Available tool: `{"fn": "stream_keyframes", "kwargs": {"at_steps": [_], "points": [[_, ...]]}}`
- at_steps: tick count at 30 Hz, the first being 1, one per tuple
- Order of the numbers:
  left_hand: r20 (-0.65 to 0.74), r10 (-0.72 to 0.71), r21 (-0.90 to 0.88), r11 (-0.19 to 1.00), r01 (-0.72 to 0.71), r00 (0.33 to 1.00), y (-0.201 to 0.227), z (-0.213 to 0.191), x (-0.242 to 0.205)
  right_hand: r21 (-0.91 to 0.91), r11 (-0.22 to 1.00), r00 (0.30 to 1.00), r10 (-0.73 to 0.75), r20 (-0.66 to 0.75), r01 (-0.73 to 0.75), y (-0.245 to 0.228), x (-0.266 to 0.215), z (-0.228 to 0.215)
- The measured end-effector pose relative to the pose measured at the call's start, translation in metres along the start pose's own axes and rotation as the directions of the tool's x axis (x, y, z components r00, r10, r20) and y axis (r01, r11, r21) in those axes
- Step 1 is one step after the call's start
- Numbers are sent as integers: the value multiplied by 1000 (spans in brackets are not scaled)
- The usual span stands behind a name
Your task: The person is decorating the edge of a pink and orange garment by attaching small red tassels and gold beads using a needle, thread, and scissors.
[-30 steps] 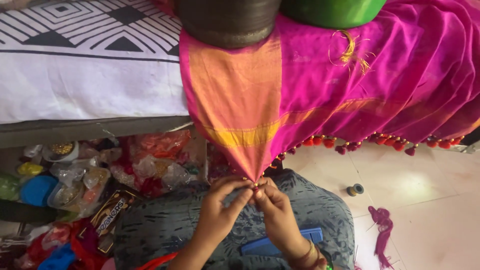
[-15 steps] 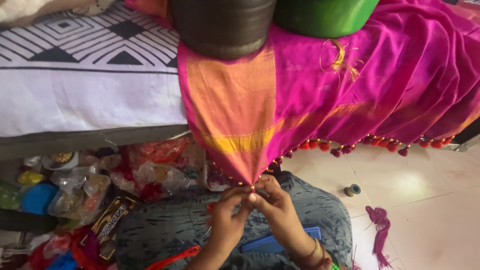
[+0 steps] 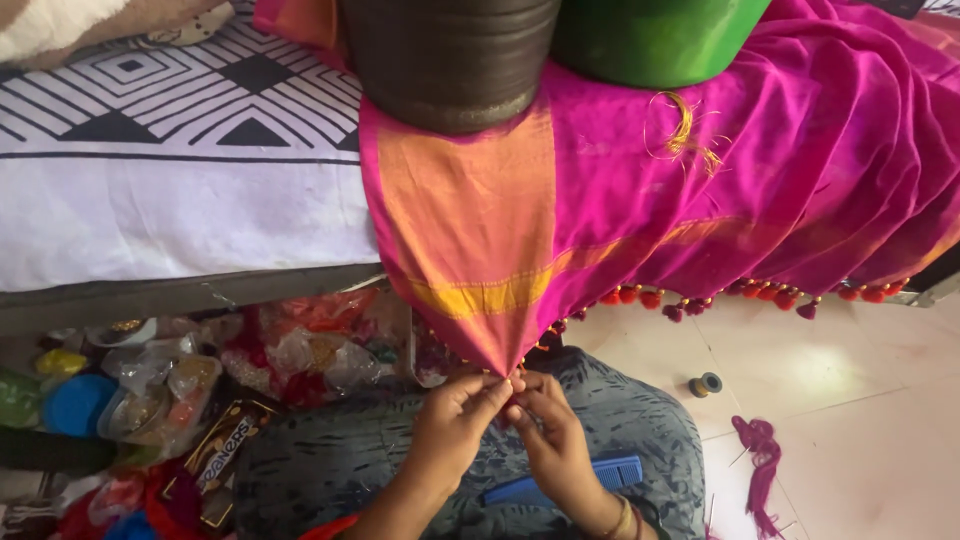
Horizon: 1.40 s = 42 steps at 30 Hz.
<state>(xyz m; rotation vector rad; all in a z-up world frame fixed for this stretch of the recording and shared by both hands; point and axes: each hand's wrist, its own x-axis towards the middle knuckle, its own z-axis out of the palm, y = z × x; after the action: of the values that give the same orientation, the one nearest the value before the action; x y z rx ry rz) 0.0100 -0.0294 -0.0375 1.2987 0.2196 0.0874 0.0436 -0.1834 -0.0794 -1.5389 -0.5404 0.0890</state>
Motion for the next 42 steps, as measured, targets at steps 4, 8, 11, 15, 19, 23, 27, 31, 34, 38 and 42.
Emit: {"fn": "stream_keyframes", "kwargs": {"at_steps": [4,8,11,15,19,23,27,31,34,38,42], "points": [[-30,245,171,956,-237,969,-9,1,-3,-233,962,988,-154,-29,144,-18,12,-7],[-59,370,335,882,-331,927,-34,0,-5,162,984,997,63,45,-70,-40,24,-3],[6,415,311,864,-396,910,-35,-3,-8,351,908,973,204,107,-229,-23,25,-4],[-69,525,402,793,-458,848,-5,-7,-17,266,955,992,120,44,-128,-4,20,-1],[10,629,543,649,-533,777,1,-7,-10,274,944,980,199,-24,-185,-11,10,7],[19,101,41,994,-101,995,-6,1,0,13,1000,1000,-26,-18,26,-8,4,5],[-56,226,143,966,-217,972,-14,4,-1,50,998,998,40,-56,-37,-19,10,-4],[-93,465,394,829,-397,880,-49,1,0,160,978,990,140,-16,-136,-50,25,-1],[5,623,467,690,-553,782,-39,0,-8,348,914,976,177,126,-210,-22,23,-2],[-17,542,537,714,-449,840,-14,-9,-16,350,921,985,155,74,-171,5,16,2],[66,604,579,625,-524,794,6,-10,-11,389,906,986,167,26,-164,-19,10,16]]}}
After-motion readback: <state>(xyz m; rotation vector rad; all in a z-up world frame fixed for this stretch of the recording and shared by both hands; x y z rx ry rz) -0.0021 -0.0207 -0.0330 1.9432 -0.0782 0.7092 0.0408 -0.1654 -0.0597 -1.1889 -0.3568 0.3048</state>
